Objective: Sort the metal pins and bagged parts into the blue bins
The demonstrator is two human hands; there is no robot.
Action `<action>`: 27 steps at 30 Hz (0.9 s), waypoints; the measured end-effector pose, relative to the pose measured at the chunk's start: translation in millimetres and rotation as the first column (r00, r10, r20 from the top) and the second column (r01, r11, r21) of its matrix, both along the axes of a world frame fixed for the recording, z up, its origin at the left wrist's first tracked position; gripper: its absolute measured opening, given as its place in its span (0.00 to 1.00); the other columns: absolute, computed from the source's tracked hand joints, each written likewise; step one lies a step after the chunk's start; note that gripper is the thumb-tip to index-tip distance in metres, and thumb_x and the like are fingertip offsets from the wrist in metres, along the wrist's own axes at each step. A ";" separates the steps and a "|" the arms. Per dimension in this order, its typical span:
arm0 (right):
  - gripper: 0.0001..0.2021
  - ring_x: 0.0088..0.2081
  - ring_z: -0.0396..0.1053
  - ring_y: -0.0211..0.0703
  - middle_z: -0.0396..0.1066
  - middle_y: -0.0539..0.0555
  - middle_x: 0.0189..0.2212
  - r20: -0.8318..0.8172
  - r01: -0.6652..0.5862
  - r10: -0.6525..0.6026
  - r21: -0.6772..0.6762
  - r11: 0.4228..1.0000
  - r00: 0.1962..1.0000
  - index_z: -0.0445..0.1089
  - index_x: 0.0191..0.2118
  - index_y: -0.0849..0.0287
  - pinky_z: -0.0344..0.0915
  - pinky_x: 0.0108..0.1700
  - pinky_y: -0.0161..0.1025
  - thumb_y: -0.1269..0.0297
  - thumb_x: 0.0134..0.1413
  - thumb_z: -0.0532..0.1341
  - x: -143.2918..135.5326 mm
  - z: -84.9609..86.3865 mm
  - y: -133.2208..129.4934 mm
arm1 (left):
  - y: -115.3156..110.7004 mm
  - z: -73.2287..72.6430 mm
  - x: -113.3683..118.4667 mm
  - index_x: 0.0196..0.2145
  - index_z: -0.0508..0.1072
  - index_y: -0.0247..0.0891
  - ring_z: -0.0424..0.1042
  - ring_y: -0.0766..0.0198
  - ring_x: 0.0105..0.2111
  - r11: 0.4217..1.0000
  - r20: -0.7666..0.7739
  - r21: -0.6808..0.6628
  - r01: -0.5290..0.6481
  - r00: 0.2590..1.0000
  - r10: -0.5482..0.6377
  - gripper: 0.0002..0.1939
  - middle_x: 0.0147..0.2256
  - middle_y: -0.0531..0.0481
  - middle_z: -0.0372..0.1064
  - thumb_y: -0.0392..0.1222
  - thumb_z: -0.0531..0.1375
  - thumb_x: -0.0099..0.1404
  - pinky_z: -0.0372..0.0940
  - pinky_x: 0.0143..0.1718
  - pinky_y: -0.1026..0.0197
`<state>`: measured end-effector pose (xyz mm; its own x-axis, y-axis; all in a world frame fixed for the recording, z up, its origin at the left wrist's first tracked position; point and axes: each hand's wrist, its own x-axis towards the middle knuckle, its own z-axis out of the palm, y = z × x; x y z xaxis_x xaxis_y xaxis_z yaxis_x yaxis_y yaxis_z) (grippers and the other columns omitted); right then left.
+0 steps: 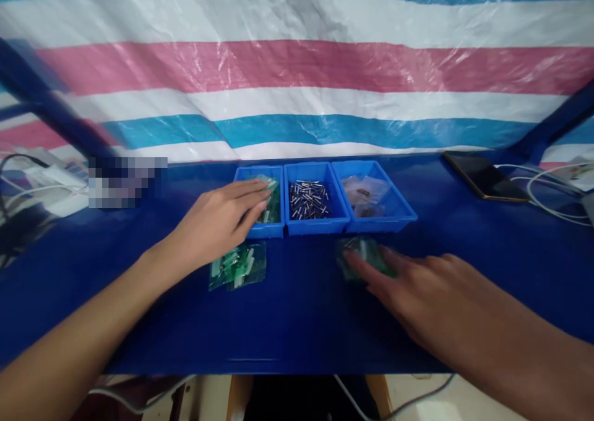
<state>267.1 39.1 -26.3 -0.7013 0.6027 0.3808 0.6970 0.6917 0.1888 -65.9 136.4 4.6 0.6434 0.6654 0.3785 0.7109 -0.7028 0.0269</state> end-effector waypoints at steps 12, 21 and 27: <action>0.13 0.43 0.86 0.53 0.85 0.63 0.47 -0.205 -0.169 0.195 0.141 0.976 0.959 0.80 0.52 0.67 0.83 0.35 0.42 0.78 0.68 0.60 -42.9 5.2 17.3 | 2.7 3.8 -0.1 0.65 0.74 0.30 0.73 0.44 0.65 0.999 -0.070 -0.032 -0.032 0.997 0.029 0.37 0.64 0.37 0.73 0.61 0.40 0.83 0.68 0.69 0.38; 0.05 0.37 0.84 0.46 0.83 0.53 0.37 -0.832 -0.261 0.025 -0.145 0.954 0.554 0.77 0.45 0.52 0.80 0.32 0.40 0.70 0.71 0.65 -44.4 29.8 26.0 | -4.3 11.1 4.6 0.70 0.65 0.26 0.67 0.33 0.65 0.977 -0.042 0.193 -0.093 0.994 0.103 0.35 0.65 0.27 0.68 0.58 0.46 0.82 0.63 0.67 0.29; 0.14 0.16 0.73 0.39 0.75 0.41 0.18 -0.891 -0.678 -0.300 -0.454 0.579 0.341 0.71 0.51 0.55 0.68 0.16 0.33 0.56 0.67 0.71 -58.1 46.5 44.7 | -38.5 17.8 22.2 0.56 0.78 0.52 0.72 0.47 0.65 0.981 0.193 0.190 0.029 0.979 -0.066 0.16 0.63 0.50 0.74 0.56 0.56 0.79 0.67 0.68 0.36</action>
